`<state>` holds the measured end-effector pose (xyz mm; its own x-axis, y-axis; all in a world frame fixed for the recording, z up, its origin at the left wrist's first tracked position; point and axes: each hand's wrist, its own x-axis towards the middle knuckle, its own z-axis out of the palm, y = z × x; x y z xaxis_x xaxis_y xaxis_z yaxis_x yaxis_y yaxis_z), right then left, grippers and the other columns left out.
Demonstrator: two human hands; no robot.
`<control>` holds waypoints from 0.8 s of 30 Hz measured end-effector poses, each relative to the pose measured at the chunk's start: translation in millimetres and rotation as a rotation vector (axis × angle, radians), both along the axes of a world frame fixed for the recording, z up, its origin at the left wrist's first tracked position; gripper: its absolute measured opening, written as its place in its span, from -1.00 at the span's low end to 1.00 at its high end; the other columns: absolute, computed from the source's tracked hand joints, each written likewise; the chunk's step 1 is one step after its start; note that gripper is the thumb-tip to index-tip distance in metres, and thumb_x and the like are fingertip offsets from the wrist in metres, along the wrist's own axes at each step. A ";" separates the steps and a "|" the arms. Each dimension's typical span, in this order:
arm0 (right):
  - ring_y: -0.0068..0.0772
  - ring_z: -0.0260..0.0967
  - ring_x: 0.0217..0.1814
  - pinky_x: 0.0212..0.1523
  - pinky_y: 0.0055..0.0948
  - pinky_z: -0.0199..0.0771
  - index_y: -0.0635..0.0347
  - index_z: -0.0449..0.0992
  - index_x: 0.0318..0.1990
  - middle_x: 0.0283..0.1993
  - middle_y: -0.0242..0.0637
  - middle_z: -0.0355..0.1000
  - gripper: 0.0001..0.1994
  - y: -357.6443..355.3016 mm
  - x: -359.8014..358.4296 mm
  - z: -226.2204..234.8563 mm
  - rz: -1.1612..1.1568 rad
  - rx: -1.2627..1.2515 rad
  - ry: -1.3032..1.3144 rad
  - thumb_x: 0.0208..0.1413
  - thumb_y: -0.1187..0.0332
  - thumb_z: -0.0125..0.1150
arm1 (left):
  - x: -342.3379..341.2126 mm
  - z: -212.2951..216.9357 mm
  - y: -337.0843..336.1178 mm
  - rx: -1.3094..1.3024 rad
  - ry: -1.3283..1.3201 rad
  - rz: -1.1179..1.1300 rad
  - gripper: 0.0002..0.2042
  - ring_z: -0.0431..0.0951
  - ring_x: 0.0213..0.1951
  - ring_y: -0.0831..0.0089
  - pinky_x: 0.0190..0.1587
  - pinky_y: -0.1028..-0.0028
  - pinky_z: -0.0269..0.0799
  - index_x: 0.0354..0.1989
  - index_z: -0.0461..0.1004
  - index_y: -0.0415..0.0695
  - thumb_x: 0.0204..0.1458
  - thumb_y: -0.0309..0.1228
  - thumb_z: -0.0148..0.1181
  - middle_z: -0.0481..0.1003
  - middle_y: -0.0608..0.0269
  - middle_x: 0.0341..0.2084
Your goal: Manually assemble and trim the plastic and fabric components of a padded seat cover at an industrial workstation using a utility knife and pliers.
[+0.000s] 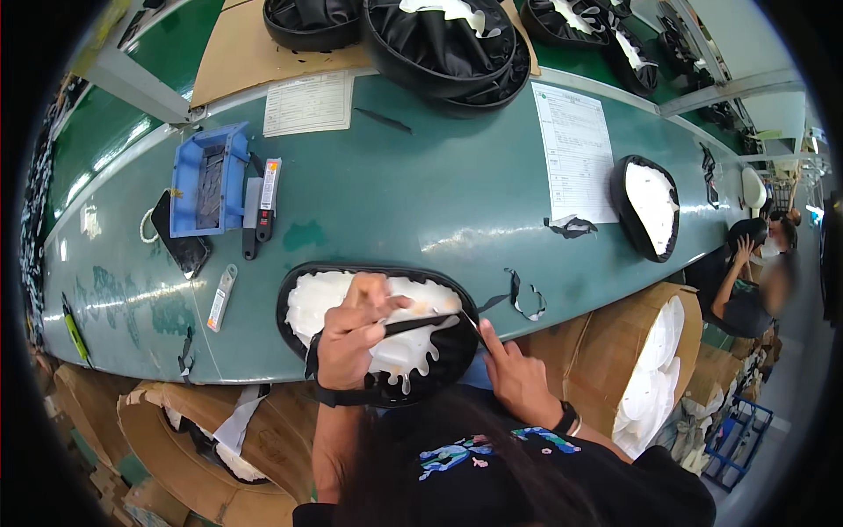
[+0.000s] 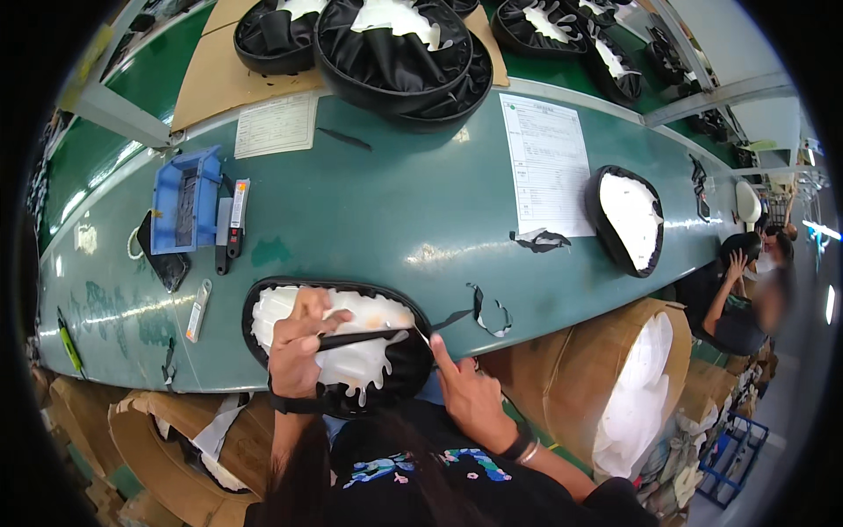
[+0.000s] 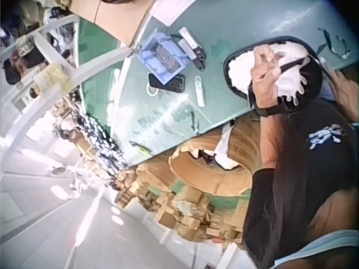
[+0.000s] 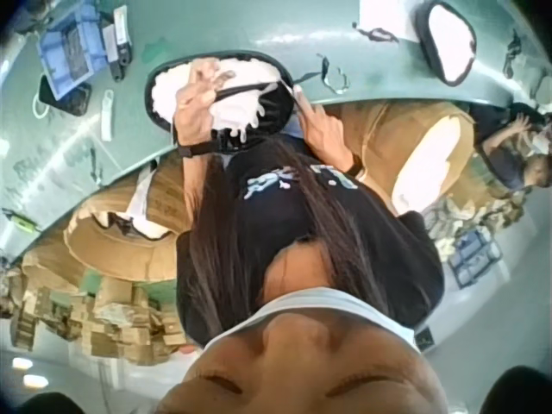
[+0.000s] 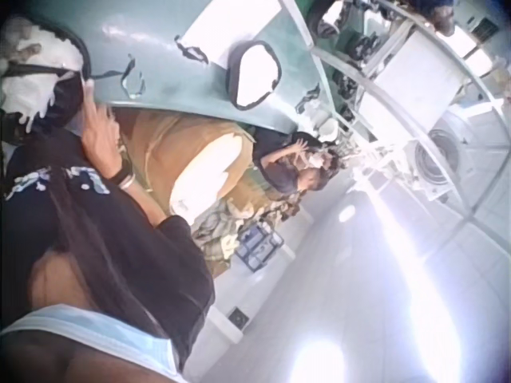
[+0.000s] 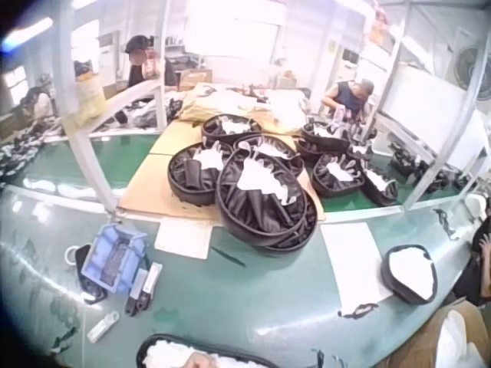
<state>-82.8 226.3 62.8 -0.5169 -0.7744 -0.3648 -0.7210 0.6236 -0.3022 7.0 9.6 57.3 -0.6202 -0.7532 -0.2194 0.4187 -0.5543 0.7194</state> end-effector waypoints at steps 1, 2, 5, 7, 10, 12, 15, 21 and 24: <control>-0.04 0.33 -0.62 -0.63 -0.11 0.31 -0.10 0.06 0.37 -0.44 -0.11 0.33 -0.38 -11.3 -6.9 -1.7 0.016 0.011 0.021 0.13 0.34 0.06 | 3.7 -7.6 -9.3 -0.062 -0.002 -0.245 -0.83 0.43 -0.34 0.39 -0.25 0.43 0.40 -0.68 0.37 -0.36 -0.17 -0.54 0.17 0.34 0.21 -0.34; -0.02 0.35 -0.59 -0.62 -0.11 0.33 -0.13 0.07 0.37 -0.45 -0.15 0.34 -0.40 -24.5 -15.8 -3.5 0.044 0.018 0.041 0.16 0.30 0.06 | -2.8 -5.4 -22.8 -0.494 -0.267 -0.469 -0.91 0.46 -0.40 0.34 -0.31 0.40 0.42 -0.59 0.42 -0.34 -0.16 -0.57 0.15 0.40 0.15 -0.40; -0.05 0.33 -0.65 -0.65 -0.14 0.31 -0.15 0.10 0.35 -0.49 -0.16 0.34 -0.41 -57.7 -53.5 -6.2 0.108 -0.049 0.112 0.14 0.34 0.06 | -44.0 -5.4 -26.1 -1.225 -0.685 -0.404 -0.94 0.48 -0.51 0.14 -0.45 0.29 0.35 -0.52 0.40 -0.20 -0.13 -0.52 0.17 0.44 0.10 -0.54; -0.05 0.33 -0.65 -0.64 -0.15 0.32 -0.18 0.11 0.34 -0.49 -0.17 0.34 -0.42 -78.6 -72.5 -6.1 0.162 -0.075 0.148 0.15 0.33 0.05 | -58.8 -23.0 -33.8 -1.540 -0.915 -0.430 -0.91 0.47 -0.47 0.21 -0.46 0.26 0.29 -0.51 0.44 -0.11 -0.13 -0.41 0.22 0.42 0.19 -0.58; -0.07 0.33 -0.64 -0.64 -0.19 0.32 -0.20 0.13 0.33 -0.49 -0.17 0.35 -0.44 -89.2 -94.5 -9.7 0.227 -0.072 0.158 0.15 0.32 0.05 | -68.8 -45.6 -48.1 -1.734 -0.816 -0.374 -0.90 0.41 -0.44 0.31 -0.33 0.28 0.23 -0.55 0.45 -0.07 -0.13 -0.36 0.22 0.38 0.27 -0.64; -0.13 0.33 -0.65 -0.65 -0.22 0.31 -0.19 0.13 0.33 -0.49 -0.17 0.34 -0.43 -88.4 -102.0 -9.1 0.287 -0.116 0.007 0.15 0.33 0.05 | -70.7 -52.5 -56.2 -1.800 -0.677 -0.351 -0.89 0.37 -0.43 0.37 -0.25 0.28 0.18 -0.60 0.46 -0.05 -0.14 -0.36 0.23 0.36 0.33 -0.68; -0.14 0.32 -0.65 -0.66 -0.20 0.30 -0.12 0.11 0.34 -0.50 -0.16 0.34 -0.41 -91.2 -93.6 -5.9 0.339 -0.029 0.138 0.13 0.33 0.07 | -73.0 -57.2 -64.9 -1.478 -0.394 -0.426 -0.76 0.27 -0.47 0.41 -0.18 0.28 0.02 -0.80 0.37 -0.06 -0.23 -0.38 0.28 0.27 0.42 -0.76; -0.06 0.31 -0.63 -0.64 -0.12 0.30 0.06 0.01 0.38 -0.51 -0.11 0.33 -0.33 -57.9 -28.5 -1.4 0.071 0.101 0.100 0.12 0.32 0.10 | -58.8 -47.1 -94.6 -0.464 -0.055 -0.431 -0.67 0.11 -0.50 0.47 -0.34 0.45 0.01 -0.77 0.11 -0.21 -0.24 -0.53 0.22 0.07 0.37 -0.75; -0.02 0.34 -0.60 -0.59 -0.06 0.32 0.06 -0.02 0.39 -0.48 -0.08 0.35 -0.31 -46.2 3.8 2.5 -0.067 0.162 0.061 0.12 0.31 0.11 | -41.0 -36.2 -116.3 -0.290 0.088 -0.242 -0.69 0.14 -0.48 0.50 -0.36 0.50 0.01 -0.75 0.12 -0.21 -0.18 -0.57 0.16 0.16 0.36 -0.70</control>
<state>-79.1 180.1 65.3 -0.5902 -0.6714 -0.4482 -0.6903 0.7076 -0.1509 -34.0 -106.7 21.1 -0.7944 -0.6059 0.0429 0.3677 -0.4234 0.8279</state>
